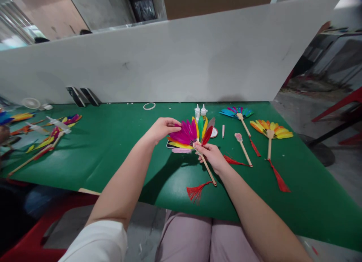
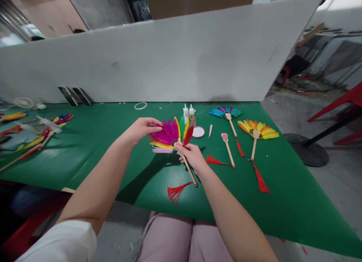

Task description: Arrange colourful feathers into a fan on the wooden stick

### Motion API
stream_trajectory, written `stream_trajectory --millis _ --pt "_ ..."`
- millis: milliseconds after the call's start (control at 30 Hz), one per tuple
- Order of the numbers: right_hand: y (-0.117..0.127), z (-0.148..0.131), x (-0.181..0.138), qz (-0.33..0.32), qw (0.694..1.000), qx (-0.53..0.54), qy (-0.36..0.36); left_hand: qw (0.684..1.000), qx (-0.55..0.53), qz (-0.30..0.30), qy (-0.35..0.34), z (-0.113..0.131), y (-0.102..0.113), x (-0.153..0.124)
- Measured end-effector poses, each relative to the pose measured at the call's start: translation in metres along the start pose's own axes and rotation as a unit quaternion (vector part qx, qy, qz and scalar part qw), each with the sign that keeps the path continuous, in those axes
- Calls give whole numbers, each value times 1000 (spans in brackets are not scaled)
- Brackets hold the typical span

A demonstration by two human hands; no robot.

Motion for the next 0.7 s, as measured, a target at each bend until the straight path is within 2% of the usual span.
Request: stream_trajectory --millis 200,367,700 --pt "0 0 0 1 1000 -3 3 1000 11 23 4 3 -4 -1" --pt "0 -1 0 2 1000 -3 0 999 8 -2 33 4 -8 -3" --pt "0 -1 -1 2 1000 -7 -1 1000 -9 1 -9 5 -14 0"
Point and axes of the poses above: each hand's wrist, its own x-axis towards the middle knuckle, its own y-axis out of the back of the hand, z = x × y, the point moved 5 cm from there along x, towards the middle knuckle, and after that the axes turned 1 degree about -y, right-handed, at the moved point
